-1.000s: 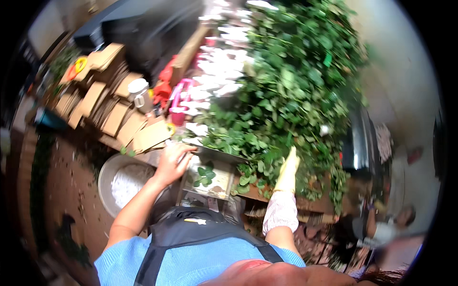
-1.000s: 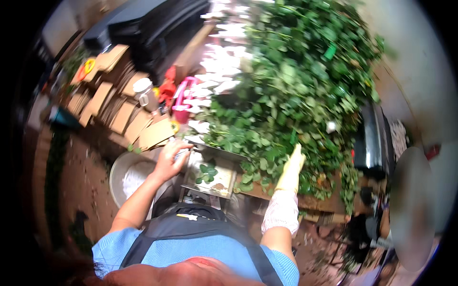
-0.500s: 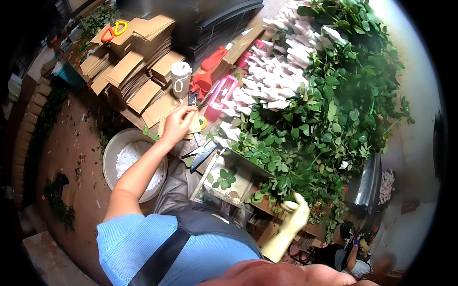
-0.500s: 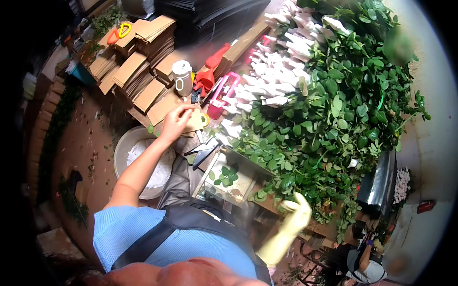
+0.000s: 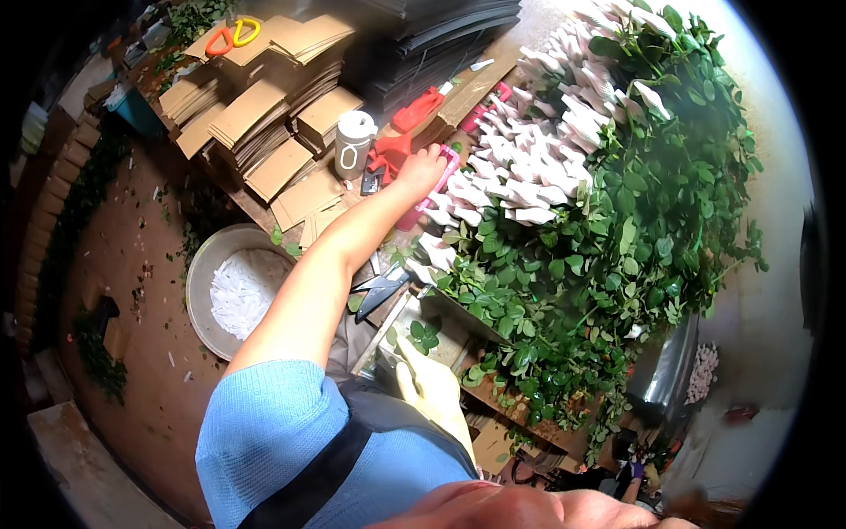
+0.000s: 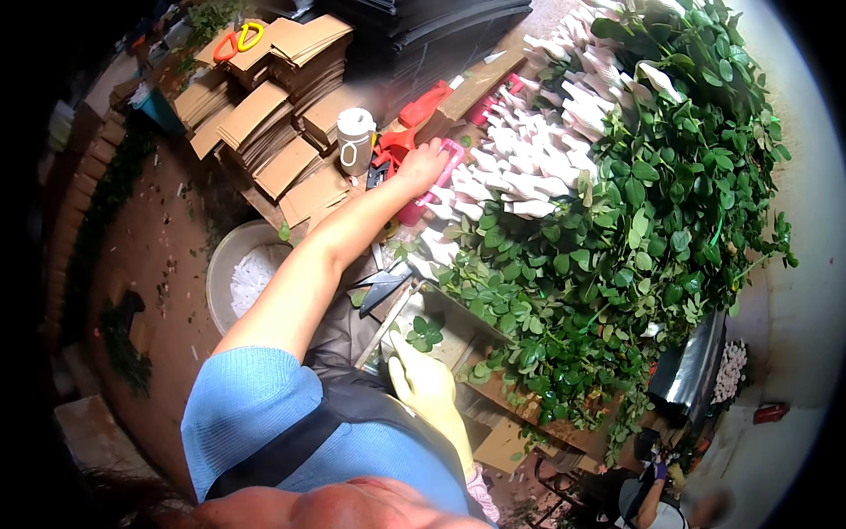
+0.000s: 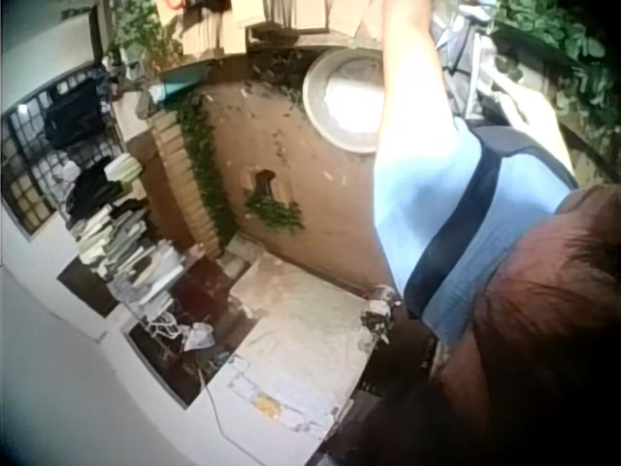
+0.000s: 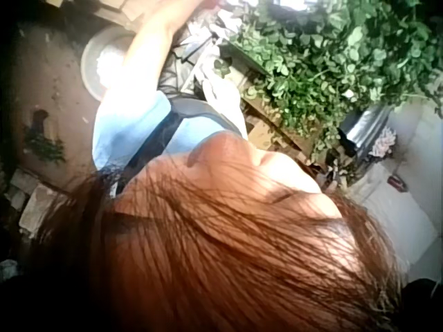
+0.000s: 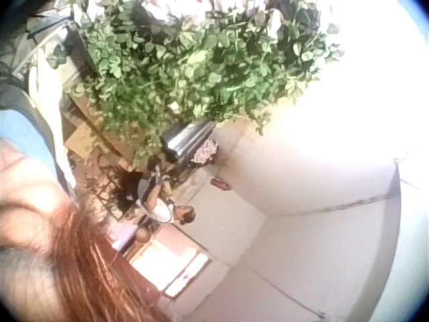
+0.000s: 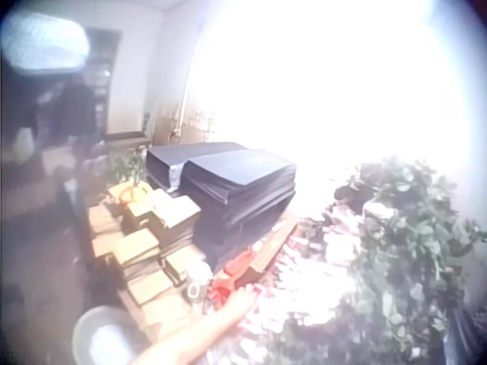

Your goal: The person arranges white flowers and green leaves into a black rectangular tray, using shears to trim stems and cardboard pieces to separate sections. They then secure the arrangement with yellow tape.

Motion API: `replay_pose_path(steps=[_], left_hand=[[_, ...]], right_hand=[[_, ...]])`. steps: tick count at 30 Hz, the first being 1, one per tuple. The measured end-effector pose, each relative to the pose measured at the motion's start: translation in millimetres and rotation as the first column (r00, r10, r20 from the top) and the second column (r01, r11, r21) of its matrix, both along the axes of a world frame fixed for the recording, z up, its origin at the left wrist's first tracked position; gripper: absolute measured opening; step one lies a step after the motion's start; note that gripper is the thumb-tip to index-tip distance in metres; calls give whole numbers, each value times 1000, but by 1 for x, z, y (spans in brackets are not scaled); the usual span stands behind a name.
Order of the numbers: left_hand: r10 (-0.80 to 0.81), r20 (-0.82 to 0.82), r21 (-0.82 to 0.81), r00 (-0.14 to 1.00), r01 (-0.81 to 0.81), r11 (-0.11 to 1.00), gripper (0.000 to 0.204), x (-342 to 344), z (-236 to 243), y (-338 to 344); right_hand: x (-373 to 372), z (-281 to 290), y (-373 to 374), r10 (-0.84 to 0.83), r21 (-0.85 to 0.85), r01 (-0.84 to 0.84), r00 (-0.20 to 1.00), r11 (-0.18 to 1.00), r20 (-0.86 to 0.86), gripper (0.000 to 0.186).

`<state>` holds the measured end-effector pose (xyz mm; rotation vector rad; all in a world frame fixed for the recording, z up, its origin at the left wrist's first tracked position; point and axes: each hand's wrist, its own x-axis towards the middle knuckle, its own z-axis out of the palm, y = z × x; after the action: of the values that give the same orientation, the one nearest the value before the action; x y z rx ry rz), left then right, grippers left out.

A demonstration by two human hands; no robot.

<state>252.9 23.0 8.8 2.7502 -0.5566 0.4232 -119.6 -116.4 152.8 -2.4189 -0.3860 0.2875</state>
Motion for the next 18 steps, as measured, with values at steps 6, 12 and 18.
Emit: replay_pose_path(steps=[6,12,18], left_hand=[[-110,53,33,993,108,994,23,2,-8,4],[-194,115,-8,974,197,980,23,0,-2,8],[-263,-250,-303,932,183,935,36,-6,5,19]], right_hand=[[1,-4,-2,22,-34,-23,1000,999,-10,46],[2,-6,-3,31,-3,-31,999,1000,11,45],[0,-9,-6,40,16,-41,997,999,69,47]])
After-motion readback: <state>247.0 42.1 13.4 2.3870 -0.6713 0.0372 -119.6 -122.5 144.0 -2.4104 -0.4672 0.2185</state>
